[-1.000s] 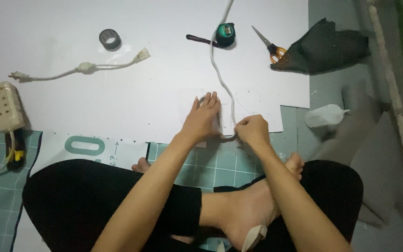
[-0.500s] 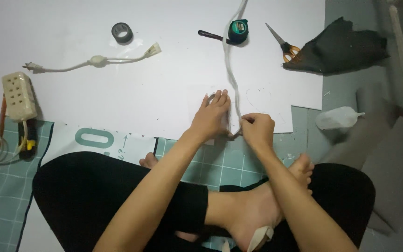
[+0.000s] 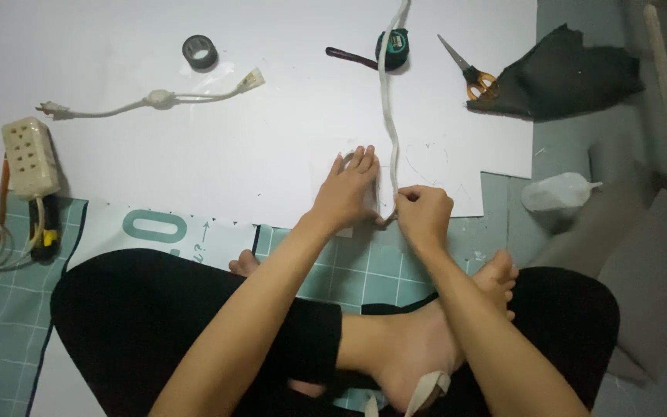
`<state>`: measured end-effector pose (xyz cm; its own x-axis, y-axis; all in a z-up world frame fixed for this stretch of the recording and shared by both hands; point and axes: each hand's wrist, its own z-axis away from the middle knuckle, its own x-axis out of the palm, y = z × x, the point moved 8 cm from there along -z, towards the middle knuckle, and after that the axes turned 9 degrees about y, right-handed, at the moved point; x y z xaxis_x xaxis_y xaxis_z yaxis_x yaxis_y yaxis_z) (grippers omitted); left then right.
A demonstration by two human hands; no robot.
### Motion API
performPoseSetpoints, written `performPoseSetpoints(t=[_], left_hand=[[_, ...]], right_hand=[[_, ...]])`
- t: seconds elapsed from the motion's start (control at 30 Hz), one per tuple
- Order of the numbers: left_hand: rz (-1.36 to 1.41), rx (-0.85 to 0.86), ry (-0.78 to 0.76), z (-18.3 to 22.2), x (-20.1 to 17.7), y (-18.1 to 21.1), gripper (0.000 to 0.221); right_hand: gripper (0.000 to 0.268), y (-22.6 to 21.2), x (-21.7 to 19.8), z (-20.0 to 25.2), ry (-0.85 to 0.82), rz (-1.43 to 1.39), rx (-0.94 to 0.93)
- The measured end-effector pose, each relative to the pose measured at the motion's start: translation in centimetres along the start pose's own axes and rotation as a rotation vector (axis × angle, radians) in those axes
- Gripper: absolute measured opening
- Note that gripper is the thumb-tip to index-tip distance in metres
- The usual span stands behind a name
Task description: Applying glue to a flexible white strip and attaching it to a board along a drawn outline.
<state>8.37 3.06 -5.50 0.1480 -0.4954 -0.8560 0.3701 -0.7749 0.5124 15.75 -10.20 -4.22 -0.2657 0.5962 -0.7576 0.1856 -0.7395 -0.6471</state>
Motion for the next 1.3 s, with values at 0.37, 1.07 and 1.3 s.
performPoseSetpoints(t=[0.37,1.07,1.3], left_hand=[[-0.012,0.03,0.007,-0.2,1.1,-0.5,0.11],[0.152,-0.113,0.222,-8.3,4.1,-1.1,0.022],[0.409,-0.007,0.219,-7.1,2.6,0.4,0.028]], right_hand=[[0.014,1.8,1.1,-0.8,0.022,-0.038,0.065],[0.013,4.8,2.4,-1.7,0.024,-0.04,0.156],[0.012,5.5,2.9,-2.1,0.04,-0.089,0.138]])
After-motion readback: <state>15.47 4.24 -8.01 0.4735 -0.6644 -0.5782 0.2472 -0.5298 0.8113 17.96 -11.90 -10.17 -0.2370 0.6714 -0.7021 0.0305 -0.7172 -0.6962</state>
